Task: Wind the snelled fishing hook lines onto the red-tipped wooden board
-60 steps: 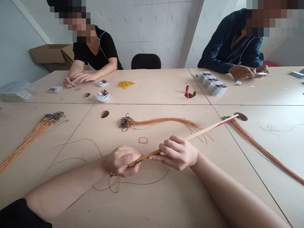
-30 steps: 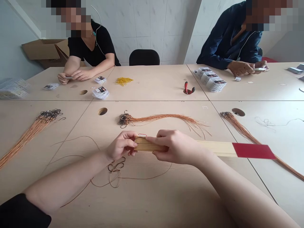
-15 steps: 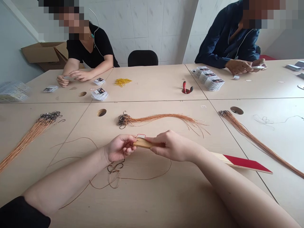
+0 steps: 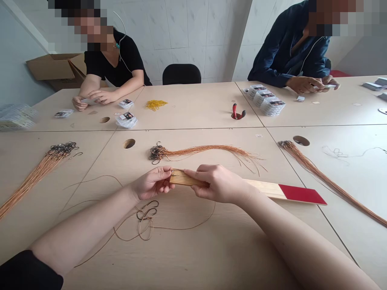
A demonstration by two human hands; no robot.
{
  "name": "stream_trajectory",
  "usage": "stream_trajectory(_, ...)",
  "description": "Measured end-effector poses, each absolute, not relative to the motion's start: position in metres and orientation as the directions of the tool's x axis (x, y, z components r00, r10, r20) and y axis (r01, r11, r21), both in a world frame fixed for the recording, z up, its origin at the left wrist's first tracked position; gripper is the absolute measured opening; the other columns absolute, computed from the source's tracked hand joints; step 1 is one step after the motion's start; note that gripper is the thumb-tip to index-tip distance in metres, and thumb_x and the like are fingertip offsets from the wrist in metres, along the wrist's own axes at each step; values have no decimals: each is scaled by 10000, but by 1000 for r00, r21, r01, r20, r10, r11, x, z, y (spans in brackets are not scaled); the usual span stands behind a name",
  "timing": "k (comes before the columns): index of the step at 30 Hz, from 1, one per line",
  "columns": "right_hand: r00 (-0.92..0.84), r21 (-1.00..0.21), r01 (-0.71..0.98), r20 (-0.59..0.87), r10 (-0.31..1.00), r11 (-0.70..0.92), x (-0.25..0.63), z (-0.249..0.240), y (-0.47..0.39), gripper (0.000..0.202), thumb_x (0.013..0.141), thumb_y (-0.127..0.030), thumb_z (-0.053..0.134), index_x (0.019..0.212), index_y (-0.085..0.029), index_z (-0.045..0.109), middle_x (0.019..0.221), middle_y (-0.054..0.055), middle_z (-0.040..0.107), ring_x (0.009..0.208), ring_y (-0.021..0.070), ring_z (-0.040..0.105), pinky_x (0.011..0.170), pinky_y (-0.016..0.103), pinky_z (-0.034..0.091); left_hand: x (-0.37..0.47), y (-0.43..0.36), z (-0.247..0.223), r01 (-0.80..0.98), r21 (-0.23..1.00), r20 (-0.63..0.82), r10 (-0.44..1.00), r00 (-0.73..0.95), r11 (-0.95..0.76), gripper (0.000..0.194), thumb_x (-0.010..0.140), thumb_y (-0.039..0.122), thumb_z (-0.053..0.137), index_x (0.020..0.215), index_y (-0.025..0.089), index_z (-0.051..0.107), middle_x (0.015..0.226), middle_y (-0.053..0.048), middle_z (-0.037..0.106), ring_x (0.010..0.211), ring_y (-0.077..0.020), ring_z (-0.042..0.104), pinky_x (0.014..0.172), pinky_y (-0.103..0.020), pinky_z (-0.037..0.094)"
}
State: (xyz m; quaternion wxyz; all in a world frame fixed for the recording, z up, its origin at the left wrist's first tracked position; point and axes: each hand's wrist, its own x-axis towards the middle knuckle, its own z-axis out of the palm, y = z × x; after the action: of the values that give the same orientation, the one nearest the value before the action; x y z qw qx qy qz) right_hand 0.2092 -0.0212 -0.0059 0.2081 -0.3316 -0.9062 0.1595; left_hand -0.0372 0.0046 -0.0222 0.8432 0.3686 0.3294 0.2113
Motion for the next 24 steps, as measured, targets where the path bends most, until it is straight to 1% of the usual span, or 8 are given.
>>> stream_trajectory(3, -697, -351, 536, 330, 637, 768, 208, -7, -22, 469, 815, -196, 488, 1284, -202, 490, 770, 24, 571, 632, 111, 488, 600, 246, 419, -37, 3, -23, -94, 796, -390, 625, 675, 598, 219, 786, 306, 651, 836, 130, 530, 682, -48, 666, 509, -56, 595, 450, -102, 432)
stream_trajectory(7, -700, -279, 549, 363, 615, 788, 206, -7, -22, 436, 819, -201, 466, 1251, -177, 518, 776, 31, 582, 633, 115, 500, 605, 252, 430, -37, 3, -24, -86, 790, -404, 620, 672, 607, 260, 746, 321, 692, 821, 147, 514, 663, -32, 655, 521, -65, 603, 457, -111, 428)
stream_trajectory(10, -704, -222, 557, 384, 597, 800, 207, -10, -21, 415, 831, -208, 453, 1237, -170, 528, 793, 40, 588, 649, 118, 519, 611, 250, 442, -37, 4, -23, -51, 815, -414, 642, 646, 577, 244, 755, 325, 676, 799, 142, 521, 667, -28, 641, 540, -70, 604, 480, -128, 446)
stream_trajectory(13, -713, -130, 578, 399, 576, 805, 209, -17, -17, 400, 845, -223, 444, 1234, -178, 530, 806, 45, 584, 677, 126, 523, 607, 250, 443, -35, 6, -22, 46, 905, -368, 722, 586, 424, 232, 777, 333, 639, 777, 130, 526, 681, -30, 625, 555, -77, 597, 477, -144, 451)
stream_trajectory(17, -720, -38, 611, 388, 575, 791, 211, -30, -12, 427, 857, -239, 441, 1280, -205, 488, 814, 40, 568, 671, 121, 503, 562, 232, 412, -34, 11, -22, 160, 970, -238, 826, 510, 181, 227, 759, 333, 633, 827, 136, 542, 682, -6, 571, 596, -103, 596, 375, -139, 371)
stream_trajectory(19, -725, -5, 620, 378, 575, 785, 210, -34, -11, 431, 869, -255, 437, 1296, -207, 472, 828, 43, 563, 675, 123, 497, 549, 233, 400, -34, 12, -24, 219, 970, -202, 847, 492, 104, 214, 767, 327, 610, 842, 137, 546, 683, -7, 564, 576, -101, 578, 355, -146, 342)
stream_trajectory(20, -728, 7, 623, 371, 576, 782, 210, -36, -11, 430, 876, -262, 435, 1300, -207, 468, 833, 44, 560, 682, 126, 498, 551, 236, 400, -34, 12, -25, 256, 965, -184, 856, 483, 63, 201, 771, 318, 598, 839, 135, 548, 686, -9, 564, 561, -96, 567, 368, -155, 351)
stream_trajectory(24, -739, 9, 617, 349, 576, 787, 207, -42, -9, 433, 884, -263, 445, 1315, -214, 455, 837, 48, 554, 721, 136, 509, 632, 254, 422, -35, 11, -32, 403, 909, -95, 888, 450, -107, 153, 780, 288, 557, 776, 136, 557, 688, -6, 560, 537, -75, 511, 499, -199, 414)
